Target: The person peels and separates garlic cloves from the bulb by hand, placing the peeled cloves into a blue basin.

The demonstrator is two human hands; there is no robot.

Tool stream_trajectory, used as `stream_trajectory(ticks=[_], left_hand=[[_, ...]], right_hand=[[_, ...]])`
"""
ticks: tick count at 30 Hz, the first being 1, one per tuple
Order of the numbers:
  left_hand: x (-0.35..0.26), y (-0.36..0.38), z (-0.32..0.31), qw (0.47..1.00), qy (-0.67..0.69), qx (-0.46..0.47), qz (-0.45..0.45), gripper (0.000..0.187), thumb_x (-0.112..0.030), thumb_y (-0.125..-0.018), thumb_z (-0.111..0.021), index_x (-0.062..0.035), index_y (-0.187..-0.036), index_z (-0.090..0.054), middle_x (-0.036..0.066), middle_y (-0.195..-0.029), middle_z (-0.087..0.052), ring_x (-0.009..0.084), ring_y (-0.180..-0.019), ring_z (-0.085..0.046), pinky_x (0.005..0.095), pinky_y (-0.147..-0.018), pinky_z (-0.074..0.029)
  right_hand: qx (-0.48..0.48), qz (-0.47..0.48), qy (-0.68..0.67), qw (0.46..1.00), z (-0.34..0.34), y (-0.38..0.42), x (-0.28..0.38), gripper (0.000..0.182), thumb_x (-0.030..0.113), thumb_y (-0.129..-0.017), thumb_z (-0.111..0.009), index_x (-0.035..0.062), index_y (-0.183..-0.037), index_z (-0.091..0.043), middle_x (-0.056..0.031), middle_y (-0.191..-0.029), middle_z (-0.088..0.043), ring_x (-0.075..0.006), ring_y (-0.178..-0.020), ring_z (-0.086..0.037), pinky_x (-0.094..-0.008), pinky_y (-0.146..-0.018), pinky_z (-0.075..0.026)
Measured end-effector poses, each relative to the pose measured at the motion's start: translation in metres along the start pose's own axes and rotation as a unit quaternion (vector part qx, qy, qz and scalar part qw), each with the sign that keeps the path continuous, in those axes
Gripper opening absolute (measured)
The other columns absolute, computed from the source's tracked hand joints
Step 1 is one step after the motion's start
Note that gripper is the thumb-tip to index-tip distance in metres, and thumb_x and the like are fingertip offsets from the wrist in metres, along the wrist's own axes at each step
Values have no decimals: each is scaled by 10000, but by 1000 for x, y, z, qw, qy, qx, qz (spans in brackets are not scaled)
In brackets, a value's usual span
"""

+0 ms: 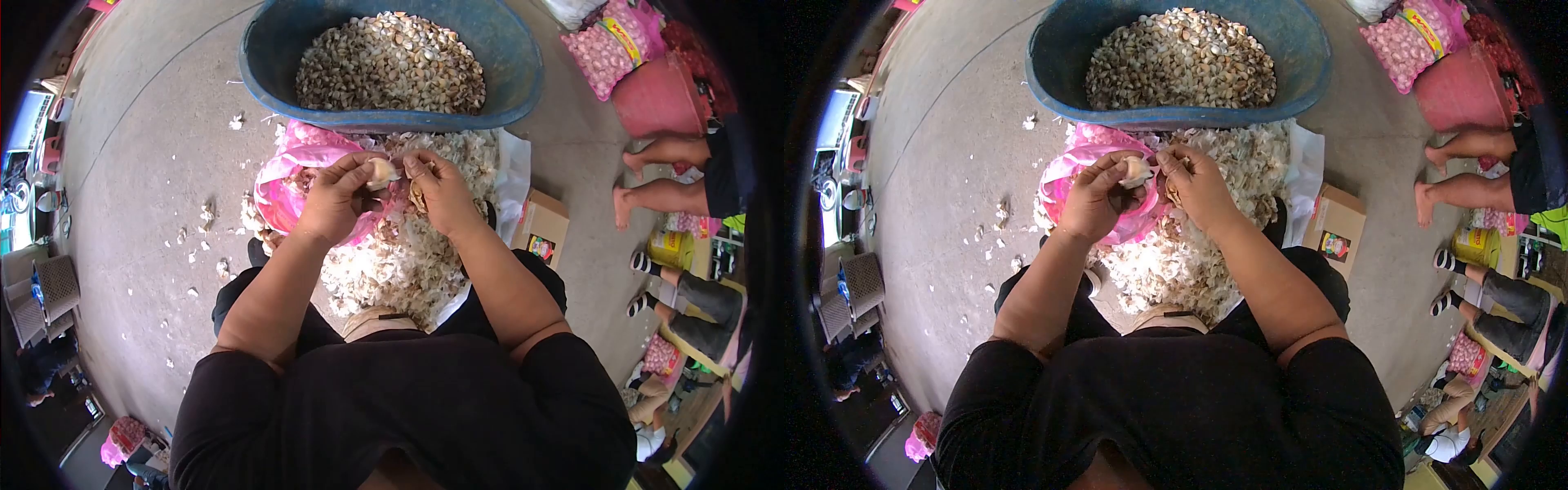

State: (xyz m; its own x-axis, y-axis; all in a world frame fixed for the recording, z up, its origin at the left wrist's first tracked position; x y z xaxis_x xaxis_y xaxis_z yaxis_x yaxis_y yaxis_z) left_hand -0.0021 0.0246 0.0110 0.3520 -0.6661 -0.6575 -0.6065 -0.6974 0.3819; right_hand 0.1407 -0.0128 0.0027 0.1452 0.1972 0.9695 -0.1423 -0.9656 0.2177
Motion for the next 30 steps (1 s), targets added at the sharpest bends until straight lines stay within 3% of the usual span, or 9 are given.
stream_trajectory(ticks=[4,7,8,12,18,21,25,28,30], left_hand=[[3,-2,2,988,-150,-18,23,263,-142,-794,-539,-21,-1025,-509,64,-847,-565,141,-731,-544,274,-632,-453],[0,0,-10,840,-513,-20,-175,315,-146,-715,-647,-15,-987,-557,67,-798,-568,156,-699,-536,284,-593,-444],[2,0,-9,838,-513,-39,-184,328,-112,-649,-693,-1,-938,-584,101,-795,-570,172,-700,-545,280,-611,-437],[2,3,-12,828,-523,-56,-194,276,-75,-611,-680,-11,-868,-602,117,-787,-571,212,-696,-556,281,-636,-434],[8,3,-15,821,-540,17,-185,238,11,-667,-627,22,-897,-565,46,-790,-539,100,-735,-489,241,-668,-411],[10,2,-18,848,-509,32,-145,193,0,-703,-613,23,-888,-562,38,-759,-550,84,-684,-495,225,-623,-419],[6,0,-20,959,-281,35,-31,86,3,-765,-568,31,-846,-565,57,-813,-601,101,-687,-543,220,-605,-441],[8,-2,-21,980,-186,47,-61,158,-23,-764,-580,-6,-918,-553,35,-765,-586,73,-626,-531,187,-531,-422],[8,-3,-25,975,-200,62,-75,169,-26,-769,-576,-6,-935,-549,33,-764,-588,69,-622,-530,179,-526,-414]], right_hand=[[10,-42,50,998,5,-7,-18,242,242,-843,-507,13,-896,-567,-47,-683,-549,-108,-584,-481,-253,-561,-411],[48,-114,12,992,-4,3,-17,275,265,-859,-474,12,-922,-560,-58,-683,-549,-109,-569,-487,-261,-531,-412],[29,-71,69,995,-4,2,-17,310,292,-872,-439,7,-898,-558,-58,-603,-522,-109,-526,-478,-261,-495,-400],[114,-151,121,975,-5,5,-14,399,348,-880,-398,-22,-869,-545,-68,-529,-504,-125,-481,-473,-271,-481,-398],[117,-121,131,977,-7,10,-15,467,405,-883,-349,-28,-877,-522,-65,-530,-487,-128,-460,-461,-255,-477,-396],[146,-113,53,981,-9,16,3,404,382,-887,-347,14,-923,-509,-40,-641,-508,-95,-481,-471,-237,-380,-379],[147,-210,-59,965,0,21,15,453,431,-866,-364,16,-967,-515,-49,-679,-522,-108,-494,-492,-242,-393,-391],[102,-225,-157,956,8,21,22,479,459,-856,-368,10,-869,-536,-48,-611,-516,-126,-468,-500,-254,-409,-406],[125,-196,-99,968,11,22,24,462,442,-864,-365,13,-865,-539,-43,-599,-506,-126,-476,-505,-255,-409,-407]])
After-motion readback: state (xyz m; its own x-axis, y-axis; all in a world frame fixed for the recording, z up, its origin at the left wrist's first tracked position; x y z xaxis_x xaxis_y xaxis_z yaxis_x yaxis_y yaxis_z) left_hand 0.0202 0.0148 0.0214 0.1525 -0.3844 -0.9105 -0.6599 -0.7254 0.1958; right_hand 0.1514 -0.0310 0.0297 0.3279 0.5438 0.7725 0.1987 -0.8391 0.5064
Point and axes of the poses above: each hand's wrist, its own y-axis away from the middle knuckle, its own z-axis out of the back of the hand, x = y × z, the point moved 3 cm from there along -y, towards the middle knuckle
